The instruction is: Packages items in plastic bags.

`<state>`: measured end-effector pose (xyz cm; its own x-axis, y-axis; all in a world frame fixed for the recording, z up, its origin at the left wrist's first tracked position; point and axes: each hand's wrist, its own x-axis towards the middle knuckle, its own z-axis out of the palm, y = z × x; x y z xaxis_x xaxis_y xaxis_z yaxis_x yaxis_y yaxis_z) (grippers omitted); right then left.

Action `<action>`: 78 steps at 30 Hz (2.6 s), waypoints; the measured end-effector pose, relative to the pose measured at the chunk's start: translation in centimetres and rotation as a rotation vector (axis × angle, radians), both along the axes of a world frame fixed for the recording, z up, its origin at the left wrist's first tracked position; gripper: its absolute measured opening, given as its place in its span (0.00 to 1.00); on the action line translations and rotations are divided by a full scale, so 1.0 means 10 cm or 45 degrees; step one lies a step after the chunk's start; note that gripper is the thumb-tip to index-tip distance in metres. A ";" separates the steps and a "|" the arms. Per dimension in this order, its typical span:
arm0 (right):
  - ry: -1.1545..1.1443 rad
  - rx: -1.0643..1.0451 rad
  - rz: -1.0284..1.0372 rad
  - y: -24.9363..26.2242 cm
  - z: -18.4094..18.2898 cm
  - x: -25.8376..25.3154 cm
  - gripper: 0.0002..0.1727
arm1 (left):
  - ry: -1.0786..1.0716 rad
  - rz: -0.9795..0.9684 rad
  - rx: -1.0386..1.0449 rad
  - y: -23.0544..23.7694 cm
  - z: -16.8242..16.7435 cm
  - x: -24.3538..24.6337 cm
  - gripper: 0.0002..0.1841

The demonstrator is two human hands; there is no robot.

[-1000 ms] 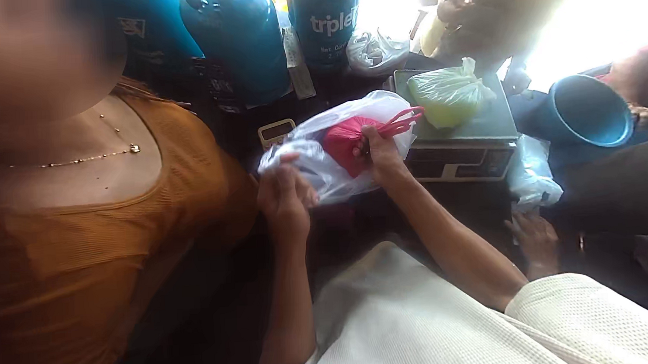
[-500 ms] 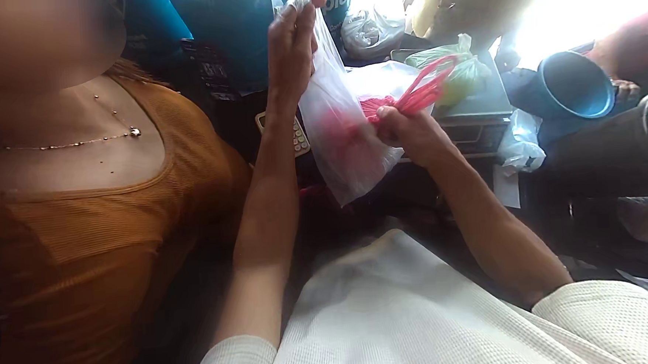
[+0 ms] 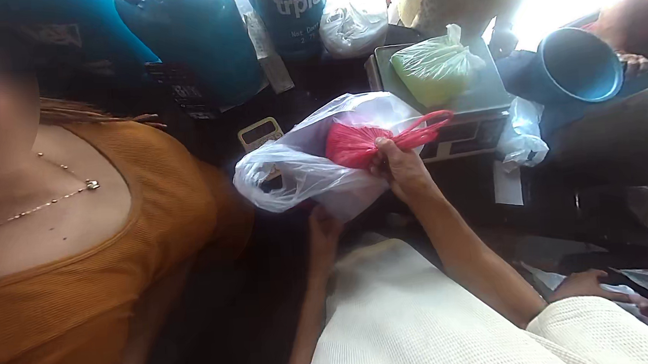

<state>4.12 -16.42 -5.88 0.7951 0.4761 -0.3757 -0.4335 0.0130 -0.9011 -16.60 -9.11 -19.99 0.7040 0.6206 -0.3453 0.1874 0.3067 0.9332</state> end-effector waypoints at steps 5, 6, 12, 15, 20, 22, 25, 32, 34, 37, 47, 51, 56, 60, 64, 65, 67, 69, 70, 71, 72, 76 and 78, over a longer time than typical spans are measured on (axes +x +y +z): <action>0.147 0.096 0.093 -0.03 0.01 -0.19 0.16 | -0.161 0.103 -0.072 0.07 0.02 0.33 0.13; 0.157 0.121 0.132 -0.04 0.01 -0.21 0.17 | -0.171 0.139 0.016 0.12 0.00 0.32 0.13; -0.130 0.013 0.398 -0.17 0.01 -0.10 0.17 | -0.025 0.243 0.522 0.55 0.26 0.35 0.13; -0.239 -0.113 0.437 -0.19 -0.02 0.01 0.15 | 0.086 0.179 0.609 0.81 0.25 0.38 0.08; -0.168 -0.071 0.228 -0.16 -0.18 0.16 0.16 | 0.331 0.050 0.588 0.84 -0.03 0.31 0.14; -0.125 -0.032 0.167 -0.17 -0.20 0.17 0.15 | 0.370 0.009 0.504 0.82 0.08 0.21 0.21; -0.081 -0.025 0.171 -0.13 -0.19 0.16 0.15 | 0.097 0.199 0.637 0.79 0.80 0.08 0.33; -0.053 -0.007 0.224 -0.09 -0.10 0.18 0.15 | 0.081 -0.112 1.199 0.87 2.05 1.06 0.42; -0.013 0.019 0.208 -0.12 -0.06 0.19 0.15 | 0.054 -0.230 1.154 0.89 2.05 1.19 0.20; -0.057 0.019 0.144 -0.12 0.01 0.33 0.13 | -0.576 -0.251 0.458 0.89 2.14 1.10 0.10; 0.068 -0.051 0.033 -0.09 -0.16 0.96 0.14 | -0.871 0.191 0.028 0.82 2.11 0.67 0.19; 0.036 -0.137 0.131 -0.06 -0.25 1.16 0.19 | -0.737 0.156 0.059 0.48 2.03 0.63 0.14; -0.032 0.007 0.680 -0.14 0.14 0.92 0.17 | -0.737 0.229 0.096 0.37 2.12 0.69 0.14; -0.682 0.429 1.164 -0.07 0.94 1.19 0.20 | -0.694 0.324 0.143 0.36 2.11 0.75 0.13; -1.445 -0.299 0.423 0.76 0.75 2.44 0.17 | -0.733 0.359 0.155 0.31 2.09 0.79 0.13; -1.458 -0.526 0.339 0.96 0.56 2.75 0.20 | -0.737 0.360 0.169 0.31 2.08 0.79 0.12; -1.347 -0.755 0.301 1.26 0.24 3.14 0.30 | -0.721 0.382 0.203 0.32 2.07 0.80 0.12; -1.232 -0.854 0.313 1.51 0.00 3.23 0.41 | -0.684 0.430 0.229 0.34 2.07 0.82 0.12; -1.204 -0.886 0.325 1.63 -0.10 3.20 0.46 | -0.664 0.458 0.240 0.35 2.07 0.83 0.12; -1.210 -0.929 0.346 1.73 -0.17 3.13 0.49 | -0.644 0.491 0.245 0.34 2.06 0.82 0.12; -1.206 -0.957 0.369 1.83 -0.22 3.05 0.50 | -0.634 0.511 0.247 0.34 2.06 0.81 0.12; -1.196 -1.039 0.377 2.06 -0.29 2.98 0.32 | -0.655 0.505 0.239 0.34 2.07 0.79 0.09; -1.211 -0.944 0.369 2.05 -0.35 3.06 0.24 | -0.671 0.500 0.240 0.33 2.06 0.79 0.09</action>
<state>34.75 4.05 -9.38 0.8000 0.5988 0.0393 0.4947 -0.6211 -0.6079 -8.75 -5.80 0.65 0.4591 0.8801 0.1208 -0.3985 0.0825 0.9134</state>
